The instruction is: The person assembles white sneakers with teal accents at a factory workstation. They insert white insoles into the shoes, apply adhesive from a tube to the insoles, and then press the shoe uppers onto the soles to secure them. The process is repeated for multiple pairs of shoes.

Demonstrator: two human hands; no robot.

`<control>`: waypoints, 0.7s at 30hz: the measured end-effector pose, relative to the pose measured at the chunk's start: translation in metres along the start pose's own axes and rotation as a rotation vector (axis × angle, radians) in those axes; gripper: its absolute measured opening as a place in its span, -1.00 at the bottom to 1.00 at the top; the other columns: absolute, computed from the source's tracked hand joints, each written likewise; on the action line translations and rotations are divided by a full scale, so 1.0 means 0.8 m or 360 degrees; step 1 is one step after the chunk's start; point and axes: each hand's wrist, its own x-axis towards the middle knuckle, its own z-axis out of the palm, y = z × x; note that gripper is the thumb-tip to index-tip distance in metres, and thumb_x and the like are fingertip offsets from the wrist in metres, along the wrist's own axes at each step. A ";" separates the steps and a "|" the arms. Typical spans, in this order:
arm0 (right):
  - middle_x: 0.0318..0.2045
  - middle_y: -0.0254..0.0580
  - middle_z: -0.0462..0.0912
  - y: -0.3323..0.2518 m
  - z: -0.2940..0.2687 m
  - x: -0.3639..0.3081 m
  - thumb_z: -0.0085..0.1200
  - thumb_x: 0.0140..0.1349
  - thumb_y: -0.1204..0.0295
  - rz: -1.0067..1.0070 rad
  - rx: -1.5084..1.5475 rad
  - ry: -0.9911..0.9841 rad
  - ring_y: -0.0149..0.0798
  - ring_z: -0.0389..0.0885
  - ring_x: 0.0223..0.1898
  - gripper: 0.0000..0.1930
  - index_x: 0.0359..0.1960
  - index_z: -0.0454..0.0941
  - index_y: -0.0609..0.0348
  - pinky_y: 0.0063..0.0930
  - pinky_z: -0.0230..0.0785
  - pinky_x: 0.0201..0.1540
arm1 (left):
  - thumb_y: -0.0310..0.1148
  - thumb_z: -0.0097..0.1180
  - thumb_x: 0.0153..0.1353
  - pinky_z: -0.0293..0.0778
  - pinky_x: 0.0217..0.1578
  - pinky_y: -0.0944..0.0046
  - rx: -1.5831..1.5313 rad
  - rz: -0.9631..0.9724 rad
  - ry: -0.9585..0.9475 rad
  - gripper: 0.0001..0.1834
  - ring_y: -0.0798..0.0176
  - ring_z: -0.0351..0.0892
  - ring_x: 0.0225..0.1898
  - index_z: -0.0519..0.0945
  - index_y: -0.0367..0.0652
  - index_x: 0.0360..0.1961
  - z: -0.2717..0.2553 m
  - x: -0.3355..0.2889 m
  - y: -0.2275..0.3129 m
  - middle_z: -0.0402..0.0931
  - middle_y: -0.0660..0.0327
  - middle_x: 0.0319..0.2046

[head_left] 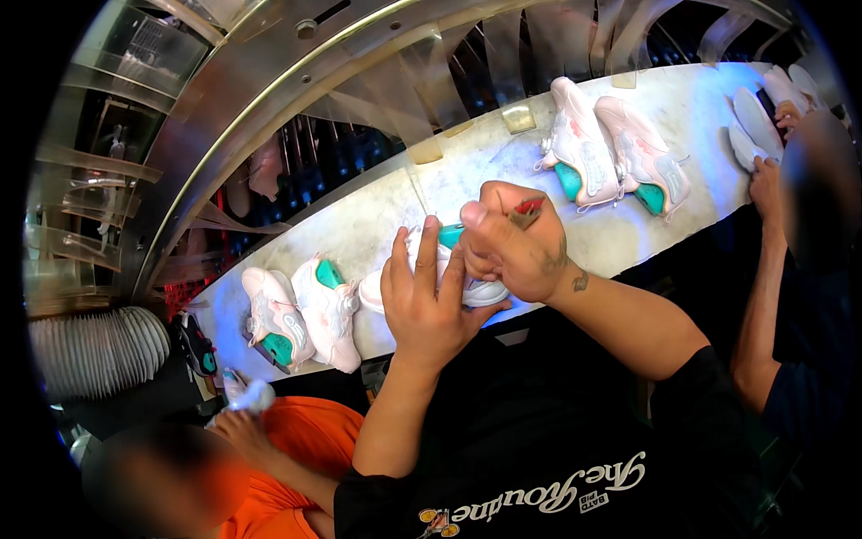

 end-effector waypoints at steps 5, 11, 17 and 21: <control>-0.70 -0.44 0.29 -0.032 -0.022 0.027 0.18 0.62 0.17 0.0445 0.0073 -0.0025 -0.44 0.27 -0.70 -0.50 -0.53 0.34 0.03 -0.44 0.11 -0.62 | 0.29 0.71 -0.18 0.56 0.18 -0.32 0.0026 0.0051 0.0049 -0.10 -0.50 0.54 0.35 0.74 -0.19 0.01 -0.001 -0.004 -0.004 0.56 -0.11 0.42; -0.66 -0.39 0.23 -0.009 -0.030 0.013 -0.06 0.73 0.07 0.0229 0.0300 0.0144 -0.43 0.10 -0.71 -0.55 -0.40 0.28 -0.05 -0.43 0.05 -0.65 | 0.23 0.73 -0.25 0.54 0.19 -0.35 -0.0011 0.0047 0.0049 -0.08 -0.49 0.50 0.39 0.73 -0.16 0.07 0.000 -0.007 0.000 0.53 -0.11 0.45; -0.65 -0.38 0.26 0.008 -0.008 -0.003 -0.04 0.71 0.08 0.0103 0.0214 0.0347 -0.42 0.11 -0.71 -0.57 -0.39 0.31 -0.04 -0.43 0.03 -0.65 | 0.27 0.70 -0.20 0.54 0.16 -0.32 0.0080 0.0051 0.0138 -0.10 -0.47 0.51 0.38 0.73 -0.16 0.05 0.008 -0.006 0.002 0.53 -0.13 0.45; -0.63 -0.32 0.28 0.008 -0.024 -0.027 -0.10 0.71 0.19 0.0073 0.0288 -0.0118 -0.37 0.20 -0.67 -0.61 -0.39 0.29 0.02 -0.37 0.15 -0.56 | 0.27 0.69 -0.16 0.54 0.15 -0.27 0.0092 0.0115 0.0043 -0.14 -0.42 0.54 0.36 0.74 -0.14 0.02 0.001 -0.002 -0.003 0.53 -0.09 0.46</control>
